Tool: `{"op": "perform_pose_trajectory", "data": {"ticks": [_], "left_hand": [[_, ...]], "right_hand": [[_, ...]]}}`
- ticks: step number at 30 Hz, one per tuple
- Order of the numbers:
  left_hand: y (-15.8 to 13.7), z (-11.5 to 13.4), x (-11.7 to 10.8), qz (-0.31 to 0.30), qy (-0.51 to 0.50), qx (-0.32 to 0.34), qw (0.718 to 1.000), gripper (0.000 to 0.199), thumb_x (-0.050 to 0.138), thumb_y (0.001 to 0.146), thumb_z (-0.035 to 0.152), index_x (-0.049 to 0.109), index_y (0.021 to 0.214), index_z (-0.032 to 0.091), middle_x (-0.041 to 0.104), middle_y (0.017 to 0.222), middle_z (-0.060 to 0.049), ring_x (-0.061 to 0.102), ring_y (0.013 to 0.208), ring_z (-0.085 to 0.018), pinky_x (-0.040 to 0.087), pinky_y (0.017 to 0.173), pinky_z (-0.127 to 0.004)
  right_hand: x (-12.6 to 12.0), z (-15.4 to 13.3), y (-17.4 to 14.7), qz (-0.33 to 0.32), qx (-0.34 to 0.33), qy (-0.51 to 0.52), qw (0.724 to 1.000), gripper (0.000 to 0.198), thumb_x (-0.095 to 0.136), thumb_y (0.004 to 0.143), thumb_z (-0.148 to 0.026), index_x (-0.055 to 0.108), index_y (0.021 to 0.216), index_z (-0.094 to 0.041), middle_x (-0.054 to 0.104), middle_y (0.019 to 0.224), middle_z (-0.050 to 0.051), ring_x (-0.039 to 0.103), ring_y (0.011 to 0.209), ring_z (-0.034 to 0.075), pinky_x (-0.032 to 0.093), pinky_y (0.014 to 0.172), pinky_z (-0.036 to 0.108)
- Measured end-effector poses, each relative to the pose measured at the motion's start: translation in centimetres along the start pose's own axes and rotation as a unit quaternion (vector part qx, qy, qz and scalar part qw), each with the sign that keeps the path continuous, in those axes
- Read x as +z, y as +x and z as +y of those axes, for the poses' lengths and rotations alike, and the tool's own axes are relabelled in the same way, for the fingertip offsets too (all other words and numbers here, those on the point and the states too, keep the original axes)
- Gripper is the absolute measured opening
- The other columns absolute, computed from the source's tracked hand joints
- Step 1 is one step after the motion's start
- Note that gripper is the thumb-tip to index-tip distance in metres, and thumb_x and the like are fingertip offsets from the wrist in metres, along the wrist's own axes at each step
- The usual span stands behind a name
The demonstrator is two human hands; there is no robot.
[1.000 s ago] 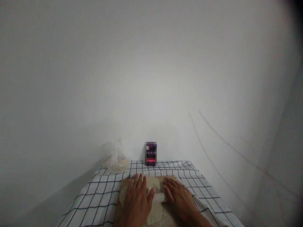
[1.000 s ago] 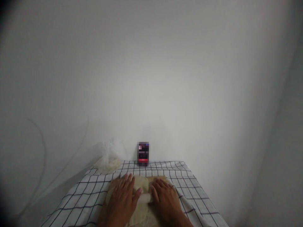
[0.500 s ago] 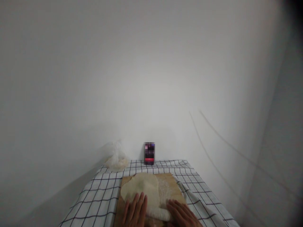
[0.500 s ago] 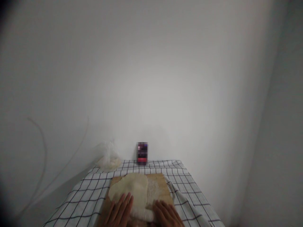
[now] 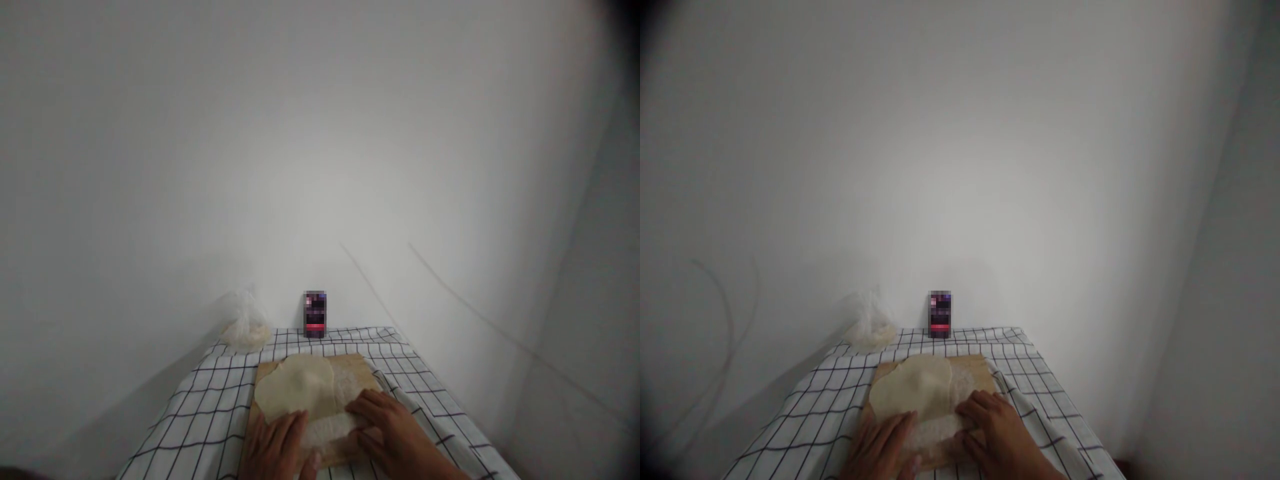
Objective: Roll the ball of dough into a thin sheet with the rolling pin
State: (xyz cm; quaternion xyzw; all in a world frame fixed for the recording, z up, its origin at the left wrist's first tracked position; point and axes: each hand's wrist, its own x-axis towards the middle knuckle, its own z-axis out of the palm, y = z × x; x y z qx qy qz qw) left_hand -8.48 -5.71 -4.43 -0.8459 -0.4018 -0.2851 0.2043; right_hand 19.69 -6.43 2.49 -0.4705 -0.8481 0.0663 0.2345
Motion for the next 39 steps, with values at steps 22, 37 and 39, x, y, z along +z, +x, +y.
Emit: {"op": "perform_pose_trajectory", "data": {"ticks": [22,37,39], "left_hand": [[8.0,-3.8,6.9,-0.026,0.089,-0.159,0.983,0.047,0.039,0.103,0.029,0.059,0.140,0.009,0.064,0.141,-0.020,0.058,0.134,-0.037,0.047,0.109,-0.060],[6.7,-1.7,5.5,-0.005,0.068,-0.086,0.994,0.052,0.040,0.104,0.038,0.054,0.146,0.011,0.056,0.150,-0.018,0.051,0.141,-0.033,0.048,0.112,-0.055],[6.2,-1.2,5.4,0.007,0.068,-0.072,0.995,0.052,0.039,0.104,0.038,0.053,0.147,0.012,0.056,0.151,-0.016,0.051,0.142,-0.032,0.051,0.109,-0.051]], "right_hand": [[3.4,8.1,14.3,-0.037,-0.009,-0.034,0.999,0.045,0.035,0.105,-0.036,0.076,0.118,-0.022,0.072,0.130,0.008,0.064,0.122,0.023,0.045,0.103,0.035],[2.6,6.0,7.6,0.016,0.039,0.000,0.999,0.051,0.031,0.109,-0.042,0.074,0.127,-0.022,0.068,0.139,0.009,0.058,0.135,0.027,0.045,0.114,0.045],[2.6,5.4,6.0,0.023,0.041,0.011,0.999,0.050,0.032,0.109,-0.044,0.074,0.127,-0.022,0.068,0.139,0.009,0.058,0.136,0.026,0.044,0.116,0.046]]}}
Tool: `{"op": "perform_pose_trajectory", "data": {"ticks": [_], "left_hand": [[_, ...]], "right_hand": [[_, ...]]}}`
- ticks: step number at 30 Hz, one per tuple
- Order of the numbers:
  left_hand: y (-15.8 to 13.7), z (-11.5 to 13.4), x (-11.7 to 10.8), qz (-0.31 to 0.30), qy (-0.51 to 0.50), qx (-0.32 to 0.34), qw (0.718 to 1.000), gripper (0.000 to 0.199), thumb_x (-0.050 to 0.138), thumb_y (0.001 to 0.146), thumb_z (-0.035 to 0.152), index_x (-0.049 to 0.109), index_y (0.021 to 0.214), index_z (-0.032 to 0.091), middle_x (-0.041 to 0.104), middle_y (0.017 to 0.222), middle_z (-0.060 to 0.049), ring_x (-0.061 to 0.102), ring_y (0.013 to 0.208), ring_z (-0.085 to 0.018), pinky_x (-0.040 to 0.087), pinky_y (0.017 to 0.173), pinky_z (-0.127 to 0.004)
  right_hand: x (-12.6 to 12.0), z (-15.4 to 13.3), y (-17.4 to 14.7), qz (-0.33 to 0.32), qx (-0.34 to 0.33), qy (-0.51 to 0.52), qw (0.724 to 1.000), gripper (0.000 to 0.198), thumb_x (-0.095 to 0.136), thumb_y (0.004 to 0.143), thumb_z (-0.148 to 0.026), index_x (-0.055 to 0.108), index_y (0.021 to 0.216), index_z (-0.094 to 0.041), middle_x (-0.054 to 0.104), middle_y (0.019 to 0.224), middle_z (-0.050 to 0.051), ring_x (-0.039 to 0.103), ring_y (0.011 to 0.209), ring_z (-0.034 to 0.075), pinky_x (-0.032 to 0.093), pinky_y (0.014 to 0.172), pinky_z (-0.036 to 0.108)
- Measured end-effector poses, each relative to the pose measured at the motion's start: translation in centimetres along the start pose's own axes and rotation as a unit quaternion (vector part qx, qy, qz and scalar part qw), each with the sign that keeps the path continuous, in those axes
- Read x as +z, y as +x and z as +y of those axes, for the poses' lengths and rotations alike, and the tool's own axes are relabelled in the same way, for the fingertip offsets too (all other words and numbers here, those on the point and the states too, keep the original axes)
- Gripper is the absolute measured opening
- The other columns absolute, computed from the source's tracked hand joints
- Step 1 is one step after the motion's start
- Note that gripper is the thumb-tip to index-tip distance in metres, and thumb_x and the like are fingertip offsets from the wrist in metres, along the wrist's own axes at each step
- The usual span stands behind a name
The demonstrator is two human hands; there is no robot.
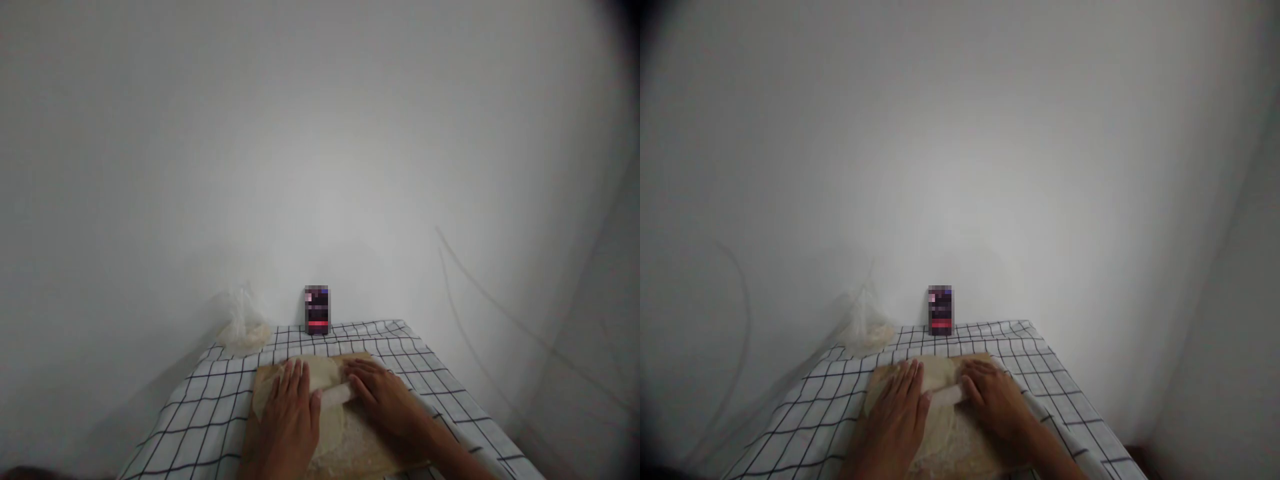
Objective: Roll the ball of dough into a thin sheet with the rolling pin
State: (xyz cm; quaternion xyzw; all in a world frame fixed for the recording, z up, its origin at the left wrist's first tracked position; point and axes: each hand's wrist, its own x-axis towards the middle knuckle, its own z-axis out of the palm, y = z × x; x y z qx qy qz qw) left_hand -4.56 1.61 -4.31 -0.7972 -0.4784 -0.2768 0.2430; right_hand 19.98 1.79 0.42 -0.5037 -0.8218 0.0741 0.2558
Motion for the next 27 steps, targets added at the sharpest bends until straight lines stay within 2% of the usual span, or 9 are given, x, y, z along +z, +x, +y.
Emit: {"op": "perform_pose_trajectory", "data": {"ticks": [5,9,13,19,23,27], "left_hand": [[-1.7,0.1,-0.9,0.045,0.023,0.087,0.995,0.057,0.043,0.102,0.042,0.048,0.151,0.014,0.051,0.156,-0.010,0.055,0.139,-0.028,0.056,0.105,-0.042],[-2.2,0.0,-0.9,0.064,0.037,0.110,0.991,0.059,0.045,0.102,0.046,0.049,0.150,0.012,0.053,0.154,-0.011,0.058,0.136,-0.027,0.056,0.104,-0.040],[-1.5,0.1,0.2,0.034,0.016,0.063,0.997,0.057,0.043,0.103,0.044,0.051,0.149,0.012,0.054,0.153,-0.013,0.056,0.138,-0.030,0.055,0.106,-0.045],[1.9,-1.1,1.2,-0.074,-0.023,-0.021,0.997,0.050,0.040,0.105,0.042,0.062,0.140,0.013,0.062,0.143,-0.018,0.059,0.134,-0.034,0.050,0.109,-0.057],[3.1,-1.7,1.9,-0.076,-0.007,-0.039,0.996,0.049,0.039,0.105,0.039,0.066,0.134,0.009,0.066,0.138,-0.020,0.060,0.132,-0.035,0.048,0.110,-0.061],[2.7,-1.3,2.3,-0.043,0.004,-0.045,0.998,0.049,0.043,0.104,0.042,0.067,0.133,0.011,0.067,0.138,-0.018,0.061,0.130,-0.039,0.051,0.105,-0.061]], "right_hand": [[0.7,-0.7,-4.4,0.019,0.001,-0.001,1.000,0.048,0.040,0.107,-0.049,0.065,0.140,-0.025,0.063,0.146,0.010,0.055,0.139,0.028,0.041,0.119,0.050],[1.2,-0.4,-5.2,0.018,0.004,-0.031,0.999,0.051,0.042,0.107,-0.052,0.057,0.148,-0.026,0.058,0.151,0.009,0.050,0.143,0.031,0.037,0.121,0.055],[0.9,0.3,-1.9,0.008,0.001,-0.060,0.998,0.049,0.035,0.108,-0.050,0.061,0.143,-0.027,0.058,0.151,0.008,0.046,0.146,0.031,0.035,0.121,0.057],[0.7,1.5,5.5,-0.041,0.024,-0.086,0.995,0.049,0.032,0.108,-0.047,0.061,0.142,-0.028,0.054,0.155,0.010,0.037,0.151,0.032,0.022,0.121,0.068],[1.3,2.3,8.3,-0.051,0.015,-0.081,0.995,0.049,0.032,0.108,-0.046,0.064,0.139,-0.027,0.054,0.155,0.010,0.037,0.151,0.033,0.024,0.119,0.068],[1.7,3.0,8.1,-0.057,0.021,-0.076,0.995,0.048,0.034,0.107,-0.044,0.062,0.143,-0.027,0.053,0.155,0.010,0.038,0.150,0.034,0.028,0.119,0.066]]}}
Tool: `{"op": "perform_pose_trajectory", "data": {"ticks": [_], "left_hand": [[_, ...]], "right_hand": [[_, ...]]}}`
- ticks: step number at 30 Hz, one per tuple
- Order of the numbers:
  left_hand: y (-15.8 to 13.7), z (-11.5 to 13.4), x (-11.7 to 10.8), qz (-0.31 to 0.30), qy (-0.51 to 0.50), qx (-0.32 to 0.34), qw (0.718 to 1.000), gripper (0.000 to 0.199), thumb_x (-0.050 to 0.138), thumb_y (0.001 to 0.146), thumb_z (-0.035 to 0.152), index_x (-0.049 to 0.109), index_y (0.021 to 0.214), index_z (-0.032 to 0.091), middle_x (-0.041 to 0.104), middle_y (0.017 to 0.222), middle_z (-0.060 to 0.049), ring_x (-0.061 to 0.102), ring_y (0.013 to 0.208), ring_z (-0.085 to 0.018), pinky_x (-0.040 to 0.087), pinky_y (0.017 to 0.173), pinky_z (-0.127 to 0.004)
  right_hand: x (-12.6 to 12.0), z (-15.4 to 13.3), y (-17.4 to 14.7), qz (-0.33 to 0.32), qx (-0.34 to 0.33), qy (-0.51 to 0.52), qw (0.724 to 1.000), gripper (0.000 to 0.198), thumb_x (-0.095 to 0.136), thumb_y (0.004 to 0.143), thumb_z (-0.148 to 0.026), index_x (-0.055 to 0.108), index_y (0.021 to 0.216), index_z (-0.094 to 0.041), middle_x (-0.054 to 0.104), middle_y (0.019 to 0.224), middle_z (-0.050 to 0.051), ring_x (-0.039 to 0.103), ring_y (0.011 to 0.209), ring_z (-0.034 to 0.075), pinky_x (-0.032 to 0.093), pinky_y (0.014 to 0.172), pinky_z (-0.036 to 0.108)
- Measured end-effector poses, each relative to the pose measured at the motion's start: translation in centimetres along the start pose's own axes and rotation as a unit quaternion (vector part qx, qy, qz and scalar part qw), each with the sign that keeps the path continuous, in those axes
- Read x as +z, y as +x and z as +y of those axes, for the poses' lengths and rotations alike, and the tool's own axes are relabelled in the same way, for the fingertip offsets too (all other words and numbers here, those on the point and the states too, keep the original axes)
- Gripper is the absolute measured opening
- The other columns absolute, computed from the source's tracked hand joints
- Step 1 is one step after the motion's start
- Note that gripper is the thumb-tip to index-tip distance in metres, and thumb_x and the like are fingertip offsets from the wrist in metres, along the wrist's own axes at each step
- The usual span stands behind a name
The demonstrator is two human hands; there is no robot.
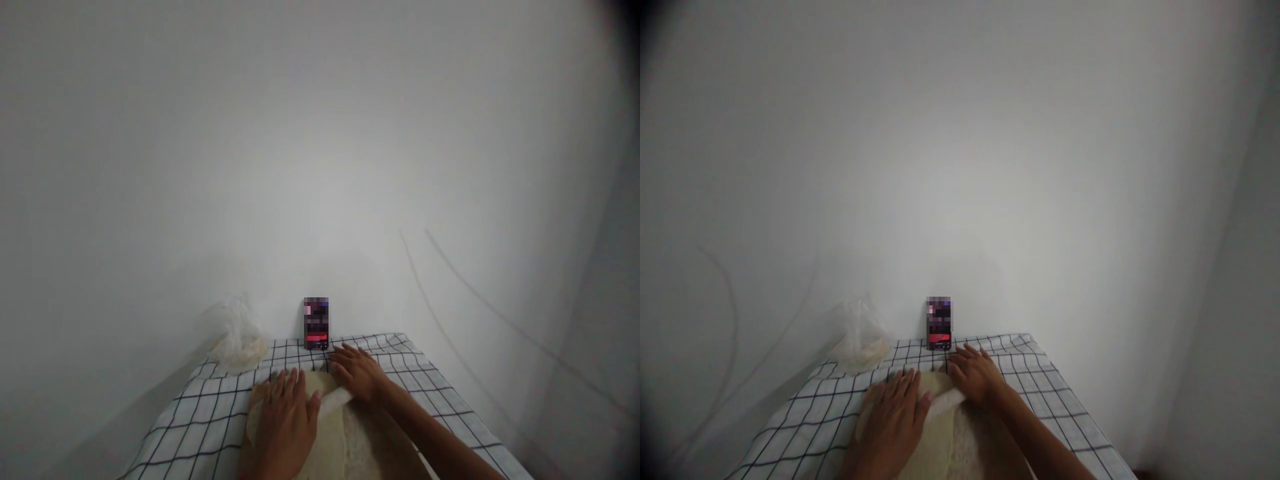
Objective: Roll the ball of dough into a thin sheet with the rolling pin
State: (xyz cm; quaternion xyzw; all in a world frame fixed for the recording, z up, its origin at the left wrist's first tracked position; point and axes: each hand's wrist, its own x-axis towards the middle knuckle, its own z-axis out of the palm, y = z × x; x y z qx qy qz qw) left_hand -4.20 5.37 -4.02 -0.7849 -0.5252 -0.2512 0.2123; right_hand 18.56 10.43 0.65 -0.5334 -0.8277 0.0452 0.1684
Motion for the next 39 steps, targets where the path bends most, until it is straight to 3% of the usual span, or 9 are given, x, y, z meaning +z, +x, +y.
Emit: {"op": "perform_pose_trajectory", "data": {"ticks": [6,11,15,19,22,25,30,35,39], "left_hand": [[-1.0,0.6,-0.7,0.047,-0.007,0.041,0.998,0.051,0.043,0.103,0.046,0.061,0.140,0.017,0.064,0.144,-0.014,0.057,0.134,-0.038,0.047,0.107,-0.062],[-2.3,1.1,-1.1,0.065,-0.013,0.086,0.994,0.057,0.045,0.103,0.050,0.054,0.147,0.015,0.060,0.148,-0.013,0.057,0.136,-0.034,0.053,0.102,-0.050],[-4.1,1.5,-3.0,0.092,-0.001,0.138,0.986,0.069,0.047,0.100,0.059,0.050,0.150,0.012,0.060,0.149,-0.013,0.060,0.132,-0.032,0.055,0.099,-0.044],[-5.6,1.4,-5.6,0.080,-0.014,0.201,0.976,0.071,0.047,0.100,0.058,0.043,0.155,0.014,0.054,0.154,-0.009,0.057,0.136,-0.028,0.051,0.105,-0.037],[-5.9,1.4,-6.5,0.051,-0.026,0.208,0.976,0.068,0.048,0.101,0.054,0.040,0.156,0.016,0.050,0.157,-0.008,0.056,0.138,-0.027,0.052,0.105,-0.038],[-5.3,1.4,-6.0,0.028,-0.039,0.178,0.983,0.063,0.046,0.103,0.050,0.043,0.155,0.016,0.050,0.157,-0.010,0.055,0.139,-0.028,0.053,0.108,-0.042],[-3.1,0.8,-3.2,0.013,-0.051,0.153,0.987,0.053,0.039,0.106,0.043,0.049,0.149,0.013,0.053,0.153,-0.015,0.052,0.141,-0.029,0.053,0.109,-0.046],[-1.2,-1.6,0.0,-0.009,-0.030,0.098,0.995,0.050,0.034,0.108,0.037,0.055,0.142,0.008,0.061,0.144,-0.021,0.056,0.137,-0.034,0.054,0.107,-0.055],[-1.2,-1.9,1.6,0.007,-0.023,0.067,0.997,0.049,0.035,0.107,0.036,0.057,0.140,0.008,0.061,0.144,-0.022,0.055,0.138,-0.034,0.051,0.109,-0.057]], "right_hand": [[-0.2,0.1,-3.7,0.011,-0.002,-0.008,1.000,0.047,0.035,0.107,-0.042,0.059,0.145,-0.028,0.051,0.157,0.008,0.038,0.151,0.033,0.030,0.121,0.061],[-0.7,-1.3,-7.7,0.026,0.011,-0.002,1.000,0.049,0.031,0.109,-0.041,0.062,0.143,-0.024,0.055,0.153,0.010,0.043,0.148,0.032,0.032,0.122,0.059],[-0.8,-2.8,-11.4,0.044,0.009,0.019,0.999,0.049,0.033,0.110,-0.045,0.064,0.141,-0.022,0.057,0.151,0.010,0.049,0.144,0.029,0.036,0.122,0.055],[0.1,-3.5,-15.0,0.055,0.018,0.037,0.998,0.054,0.040,0.107,-0.053,0.050,0.153,-0.027,0.049,0.158,0.007,0.043,0.148,0.030,0.033,0.124,0.056],[0.5,-3.3,-15.6,0.053,0.031,0.032,0.998,0.061,0.041,0.106,-0.058,0.040,0.159,-0.028,0.040,0.163,0.006,0.038,0.151,0.030,0.031,0.125,0.056],[0.1,-2.5,-13.6,0.044,0.028,0.016,0.999,0.059,0.034,0.107,-0.058,0.043,0.158,-0.028,0.041,0.163,0.005,0.033,0.153,0.030,0.026,0.126,0.058],[-1.0,-1.3,-6.1,0.006,0.027,-0.012,1.000,0.061,0.025,0.108,-0.058,0.048,0.155,-0.025,0.042,0.163,0.009,0.025,0.156,0.032,0.018,0.125,0.063],[-0.7,-0.6,1.2,-0.012,-0.012,0.001,1.000,0.059,0.027,0.107,-0.056,0.049,0.154,-0.026,0.045,0.161,0.009,0.030,0.154,0.033,0.024,0.122,0.065],[0.2,0.3,3.5,-0.010,-0.058,0.017,0.998,0.055,0.034,0.106,-0.055,0.053,0.151,-0.029,0.049,0.159,0.004,0.035,0.152,0.028,0.029,0.123,0.054]]}}
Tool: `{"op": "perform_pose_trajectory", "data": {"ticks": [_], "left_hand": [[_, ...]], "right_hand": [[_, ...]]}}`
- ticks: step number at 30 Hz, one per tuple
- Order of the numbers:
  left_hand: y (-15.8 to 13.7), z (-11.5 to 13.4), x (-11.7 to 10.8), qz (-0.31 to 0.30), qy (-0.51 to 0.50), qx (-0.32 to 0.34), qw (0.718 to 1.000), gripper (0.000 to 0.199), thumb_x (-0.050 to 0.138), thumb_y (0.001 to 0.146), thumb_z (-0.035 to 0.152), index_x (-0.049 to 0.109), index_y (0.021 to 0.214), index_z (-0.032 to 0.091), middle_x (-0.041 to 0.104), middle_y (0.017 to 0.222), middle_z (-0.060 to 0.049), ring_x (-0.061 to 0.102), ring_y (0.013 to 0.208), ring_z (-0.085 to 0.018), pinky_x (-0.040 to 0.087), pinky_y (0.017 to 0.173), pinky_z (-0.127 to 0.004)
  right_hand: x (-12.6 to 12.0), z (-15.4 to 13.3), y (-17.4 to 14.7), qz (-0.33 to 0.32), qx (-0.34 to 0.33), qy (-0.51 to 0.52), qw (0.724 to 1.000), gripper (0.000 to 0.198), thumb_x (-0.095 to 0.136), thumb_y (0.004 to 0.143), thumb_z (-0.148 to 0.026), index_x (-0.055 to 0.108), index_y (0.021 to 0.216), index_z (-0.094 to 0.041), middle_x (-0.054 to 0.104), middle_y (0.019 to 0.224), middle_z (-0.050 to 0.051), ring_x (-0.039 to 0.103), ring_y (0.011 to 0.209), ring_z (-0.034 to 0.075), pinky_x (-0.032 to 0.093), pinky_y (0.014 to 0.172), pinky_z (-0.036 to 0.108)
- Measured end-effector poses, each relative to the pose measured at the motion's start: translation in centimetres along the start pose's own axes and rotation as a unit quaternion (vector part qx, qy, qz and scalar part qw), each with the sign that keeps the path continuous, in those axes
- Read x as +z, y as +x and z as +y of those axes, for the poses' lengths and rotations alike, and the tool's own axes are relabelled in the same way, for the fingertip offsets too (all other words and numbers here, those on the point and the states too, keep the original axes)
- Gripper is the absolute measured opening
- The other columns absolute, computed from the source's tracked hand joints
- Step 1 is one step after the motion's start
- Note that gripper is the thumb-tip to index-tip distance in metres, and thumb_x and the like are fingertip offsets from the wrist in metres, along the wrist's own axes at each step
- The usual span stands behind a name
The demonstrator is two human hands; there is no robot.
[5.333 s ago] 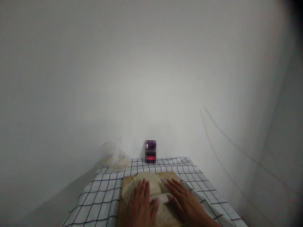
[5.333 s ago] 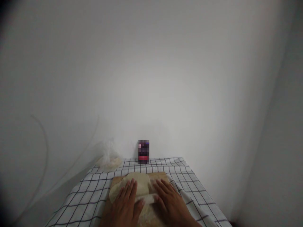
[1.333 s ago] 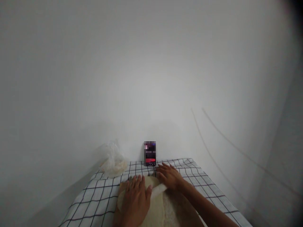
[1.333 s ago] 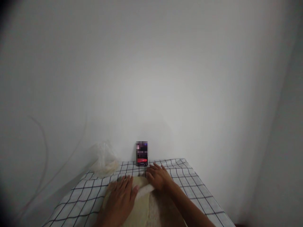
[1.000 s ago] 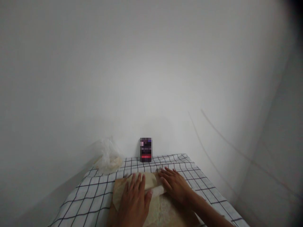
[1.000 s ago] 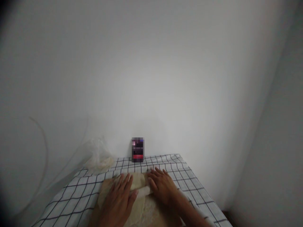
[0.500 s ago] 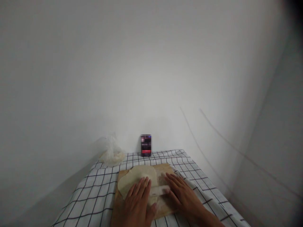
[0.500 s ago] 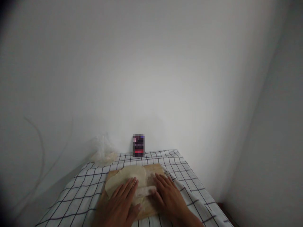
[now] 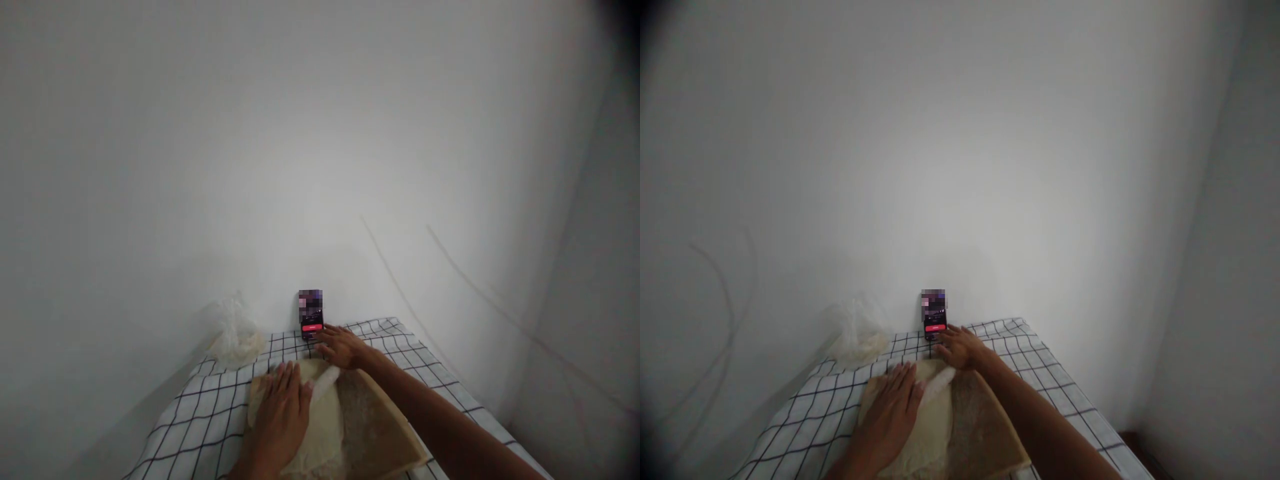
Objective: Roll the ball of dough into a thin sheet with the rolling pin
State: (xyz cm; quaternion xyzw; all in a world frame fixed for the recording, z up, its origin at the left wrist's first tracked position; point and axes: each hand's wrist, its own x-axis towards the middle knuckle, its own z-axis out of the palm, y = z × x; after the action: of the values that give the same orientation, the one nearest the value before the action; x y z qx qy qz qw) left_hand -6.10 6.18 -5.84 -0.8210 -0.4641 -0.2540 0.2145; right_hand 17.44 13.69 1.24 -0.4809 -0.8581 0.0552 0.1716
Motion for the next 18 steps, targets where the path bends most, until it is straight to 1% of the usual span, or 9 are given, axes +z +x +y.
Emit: {"op": "perform_pose_trajectory", "data": {"ticks": [3,8,11,14,16,18], "left_hand": [[-0.2,0.9,0.4,0.024,0.004,-0.016,1.000,0.051,0.036,0.106,0.039,0.057,0.140,0.007,0.059,0.146,-0.023,0.053,0.139,-0.036,0.047,0.113,-0.058],[0.0,2.2,-0.5,0.026,-0.023,-0.025,0.999,0.054,0.036,0.106,0.041,0.054,0.142,0.006,0.061,0.144,-0.024,0.057,0.136,-0.034,0.052,0.109,-0.053],[-0.1,2.6,-1.6,0.018,-0.035,-0.005,0.999,0.056,0.040,0.105,0.042,0.051,0.145,0.004,0.057,0.148,-0.025,0.054,0.139,-0.033,0.051,0.111,-0.051],[-0.6,3.4,-2.6,0.005,-0.032,0.003,0.999,0.057,0.039,0.105,0.041,0.051,0.145,0.003,0.053,0.151,-0.024,0.051,0.141,-0.033,0.050,0.112,-0.050],[-1.1,4.3,-3.2,0.004,-0.028,-0.002,1.000,0.057,0.038,0.105,0.041,0.050,0.146,0.003,0.052,0.152,-0.024,0.050,0.142,-0.034,0.052,0.110,-0.050],[-1.8,5.1,-3.7,0.013,-0.026,0.005,1.000,0.059,0.039,0.105,0.042,0.047,0.149,0.005,0.050,0.154,-0.022,0.049,0.143,-0.033,0.052,0.109,-0.051]], "right_hand": [[0.6,0.8,-0.9,0.007,0.001,0.005,1.000,0.055,0.035,0.106,-0.053,0.056,0.149,-0.026,0.050,0.158,0.006,0.037,0.151,0.028,0.030,0.123,0.051],[0.5,1.0,-4.0,0.014,0.016,-0.003,1.000,0.051,0.030,0.108,-0.046,0.060,0.144,-0.027,0.055,0.154,0.006,0.044,0.147,0.028,0.034,0.121,0.051],[0.0,0.3,-5.7,0.016,0.023,-0.013,0.999,0.050,0.030,0.107,-0.041,0.062,0.143,-0.026,0.055,0.155,0.006,0.043,0.148,0.027,0.034,0.121,0.050],[-0.6,-0.7,-7.6,0.020,0.035,-0.020,0.999,0.050,0.031,0.107,-0.037,0.062,0.142,-0.021,0.054,0.155,0.009,0.042,0.149,0.027,0.034,0.122,0.048],[-0.9,-1.4,-9.3,0.023,0.043,-0.021,0.999,0.052,0.029,0.108,-0.038,0.061,0.144,-0.017,0.051,0.156,0.011,0.039,0.150,0.027,0.033,0.123,0.047],[-1.1,-2.3,-11.3,0.031,0.049,-0.017,0.998,0.056,0.025,0.109,-0.040,0.060,0.144,-0.015,0.051,0.156,0.013,0.038,0.151,0.027,0.031,0.125,0.048]]}}
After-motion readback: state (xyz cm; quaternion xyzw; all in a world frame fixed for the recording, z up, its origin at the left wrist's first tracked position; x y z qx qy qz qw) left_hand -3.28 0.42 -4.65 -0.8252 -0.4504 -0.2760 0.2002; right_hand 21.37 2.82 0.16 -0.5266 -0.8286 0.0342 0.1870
